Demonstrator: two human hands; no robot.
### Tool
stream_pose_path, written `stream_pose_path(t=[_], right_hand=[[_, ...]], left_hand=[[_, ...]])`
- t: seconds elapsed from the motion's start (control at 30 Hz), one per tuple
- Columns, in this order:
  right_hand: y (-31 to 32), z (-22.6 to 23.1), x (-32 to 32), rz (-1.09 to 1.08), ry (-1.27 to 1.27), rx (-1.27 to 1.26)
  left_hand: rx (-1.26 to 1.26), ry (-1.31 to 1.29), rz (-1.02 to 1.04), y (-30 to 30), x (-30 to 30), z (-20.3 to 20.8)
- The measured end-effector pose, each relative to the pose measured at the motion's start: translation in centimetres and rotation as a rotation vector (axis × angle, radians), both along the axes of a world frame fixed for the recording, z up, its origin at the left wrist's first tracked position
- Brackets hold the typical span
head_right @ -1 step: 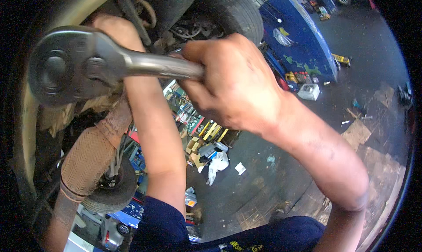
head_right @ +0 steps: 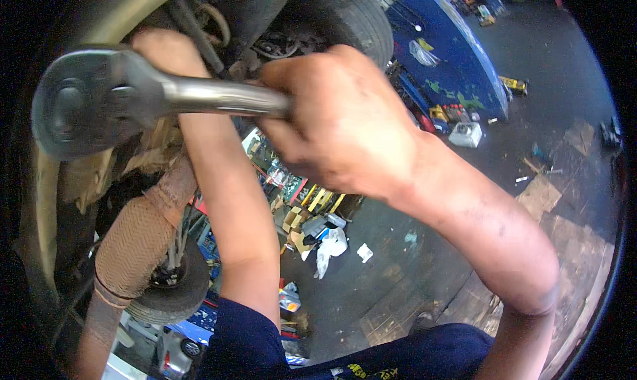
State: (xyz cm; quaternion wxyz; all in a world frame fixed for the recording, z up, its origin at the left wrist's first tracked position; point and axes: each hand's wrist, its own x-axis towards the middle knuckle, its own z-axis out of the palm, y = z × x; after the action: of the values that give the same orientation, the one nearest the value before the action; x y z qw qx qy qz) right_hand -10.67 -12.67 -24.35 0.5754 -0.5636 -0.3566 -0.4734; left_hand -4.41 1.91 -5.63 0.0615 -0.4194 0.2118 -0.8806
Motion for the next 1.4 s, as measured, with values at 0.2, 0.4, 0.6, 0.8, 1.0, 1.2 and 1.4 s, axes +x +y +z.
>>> stream_pose_path(t=[0.2,0.4,0.6,0.8,1.0,1.2,1.4], right_hand=[[0.5,1.4,-1.8,0.143,0.057,-0.063],[-0.2,1.0,-2.0,0.236,0.074,-0.085],[0.2,0.6,-2.0,0.452,0.114,-0.123],[3.2,0.1,-2.3,0.730,0.094,-0.158],[7.6,2.0,-5.6,0.955,0.052,-0.039],[-0.5,0.4,0.8,0.281,-0.220,-0.066],[-2.5,1.9,-0.1,0.212,-0.041,-0.137]], left_hand=[[-0.184,-0.164,0.646,3.7,0.9,5.5],[-0.201,-0.194,0.836,4.1,1.8,7.6],[-0.192,-0.208,0.919,4.2,1.5,8.1],[-0.199,-0.226,0.981,4.0,0.7,8.4],[-0.189,-0.250,1.020,4.0,0.2,8.8],[-0.200,-0.263,1.057,4.3,-0.3,8.4],[-0.230,-0.248,1.086,4.4,-2.4,6.3]])
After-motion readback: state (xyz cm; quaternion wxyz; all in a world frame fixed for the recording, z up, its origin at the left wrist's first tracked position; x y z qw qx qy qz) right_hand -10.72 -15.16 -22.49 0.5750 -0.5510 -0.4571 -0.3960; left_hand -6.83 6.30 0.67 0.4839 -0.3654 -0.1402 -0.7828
